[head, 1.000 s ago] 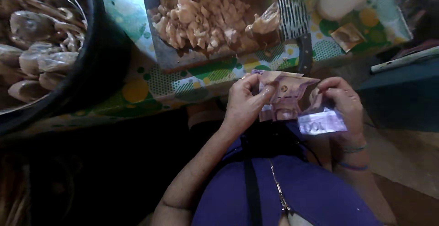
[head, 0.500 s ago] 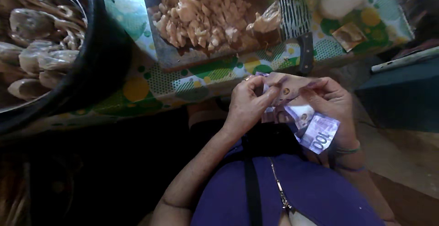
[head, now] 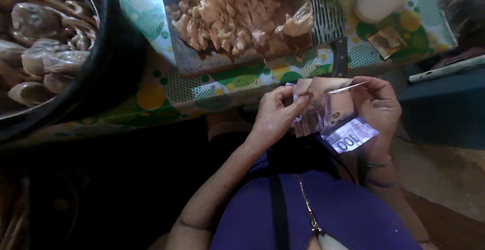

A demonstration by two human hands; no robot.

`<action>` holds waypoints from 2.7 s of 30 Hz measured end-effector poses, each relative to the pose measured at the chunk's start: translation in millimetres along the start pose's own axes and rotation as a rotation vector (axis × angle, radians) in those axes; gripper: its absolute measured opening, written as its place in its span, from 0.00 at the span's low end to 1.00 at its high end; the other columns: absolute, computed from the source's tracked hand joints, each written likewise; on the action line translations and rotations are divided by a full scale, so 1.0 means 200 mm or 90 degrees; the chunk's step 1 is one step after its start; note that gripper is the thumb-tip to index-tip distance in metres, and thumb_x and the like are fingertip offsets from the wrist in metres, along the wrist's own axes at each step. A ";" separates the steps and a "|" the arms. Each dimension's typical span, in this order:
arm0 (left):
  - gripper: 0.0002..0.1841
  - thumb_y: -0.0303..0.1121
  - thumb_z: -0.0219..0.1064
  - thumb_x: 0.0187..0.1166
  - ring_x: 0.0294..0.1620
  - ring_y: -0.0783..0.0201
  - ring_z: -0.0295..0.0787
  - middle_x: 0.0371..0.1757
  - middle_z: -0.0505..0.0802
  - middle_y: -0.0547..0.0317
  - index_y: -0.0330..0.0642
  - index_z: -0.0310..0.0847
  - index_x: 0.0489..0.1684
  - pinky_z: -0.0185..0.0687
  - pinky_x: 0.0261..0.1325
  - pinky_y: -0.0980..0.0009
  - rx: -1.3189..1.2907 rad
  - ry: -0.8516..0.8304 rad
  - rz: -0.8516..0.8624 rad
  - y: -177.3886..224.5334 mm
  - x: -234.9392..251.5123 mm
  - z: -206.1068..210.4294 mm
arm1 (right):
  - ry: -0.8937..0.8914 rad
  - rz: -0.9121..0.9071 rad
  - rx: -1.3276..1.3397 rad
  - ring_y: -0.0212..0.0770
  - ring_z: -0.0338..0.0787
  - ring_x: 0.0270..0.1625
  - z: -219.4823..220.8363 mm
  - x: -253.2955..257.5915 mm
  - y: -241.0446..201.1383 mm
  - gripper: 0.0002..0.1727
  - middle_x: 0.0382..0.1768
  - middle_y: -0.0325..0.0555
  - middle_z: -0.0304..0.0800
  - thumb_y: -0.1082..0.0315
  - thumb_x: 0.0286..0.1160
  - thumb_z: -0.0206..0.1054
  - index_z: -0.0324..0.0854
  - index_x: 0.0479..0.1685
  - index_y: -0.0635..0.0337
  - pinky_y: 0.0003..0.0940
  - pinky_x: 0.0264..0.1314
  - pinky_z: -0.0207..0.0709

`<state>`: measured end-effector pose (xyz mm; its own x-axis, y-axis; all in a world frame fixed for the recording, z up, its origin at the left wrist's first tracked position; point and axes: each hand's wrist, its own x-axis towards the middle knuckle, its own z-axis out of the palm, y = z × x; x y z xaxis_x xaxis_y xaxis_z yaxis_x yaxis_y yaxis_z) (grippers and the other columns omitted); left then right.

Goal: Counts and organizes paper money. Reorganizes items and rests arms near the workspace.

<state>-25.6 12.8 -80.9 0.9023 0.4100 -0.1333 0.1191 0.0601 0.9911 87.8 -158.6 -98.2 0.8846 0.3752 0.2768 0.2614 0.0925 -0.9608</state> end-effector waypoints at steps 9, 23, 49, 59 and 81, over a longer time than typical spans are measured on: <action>0.06 0.28 0.67 0.82 0.41 0.73 0.89 0.44 0.91 0.59 0.37 0.86 0.49 0.88 0.46 0.75 -0.040 -0.081 0.103 -0.01 -0.02 0.04 | -0.043 0.057 0.004 0.20 0.86 0.38 0.03 -0.03 0.06 0.02 0.37 0.23 0.88 0.64 0.81 0.70 0.87 0.41 0.47 0.18 0.43 0.84; 0.35 0.35 0.66 0.84 0.45 0.74 0.88 0.57 0.91 0.60 0.40 0.58 0.90 0.86 0.49 0.77 0.004 -0.026 0.155 -0.01 -0.01 0.05 | 0.074 0.083 0.118 0.28 0.91 0.45 -0.02 0.05 0.04 0.12 0.44 0.33 0.90 0.76 0.77 0.66 0.79 0.55 0.54 0.27 0.50 0.89; 0.14 0.28 0.61 0.85 0.41 0.78 0.88 0.46 0.93 0.68 0.36 0.82 0.64 0.83 0.41 0.81 0.011 -0.001 0.136 -0.01 0.07 -0.04 | 0.169 0.170 -0.412 0.62 0.87 0.61 -0.51 0.84 0.25 0.16 0.58 0.69 0.87 0.74 0.80 0.66 0.82 0.62 0.74 0.60 0.68 0.75; 0.13 0.29 0.61 0.84 0.39 0.78 0.88 0.45 0.93 0.69 0.38 0.83 0.62 0.83 0.40 0.82 0.047 0.029 0.133 0.00 0.07 -0.05 | 0.254 0.130 -0.340 0.63 0.84 0.66 -0.47 1.13 0.28 0.16 0.61 0.67 0.86 0.72 0.82 0.63 0.82 0.65 0.69 0.60 0.72 0.73; 0.13 0.30 0.60 0.87 0.42 0.78 0.88 0.47 0.93 0.68 0.36 0.82 0.63 0.85 0.43 0.80 0.072 0.055 0.143 0.04 0.09 -0.14 | 0.150 0.080 -0.462 0.56 0.83 0.74 -0.73 1.30 0.27 0.21 0.70 0.63 0.84 0.64 0.90 0.55 0.80 0.74 0.65 0.52 0.80 0.70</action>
<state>-20.1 46.2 -75.5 0.8736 0.4775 0.0943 -0.0294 -0.1417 0.9895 388.1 -191.0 -76.6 0.9620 0.1296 0.2405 0.2694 -0.5956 -0.7567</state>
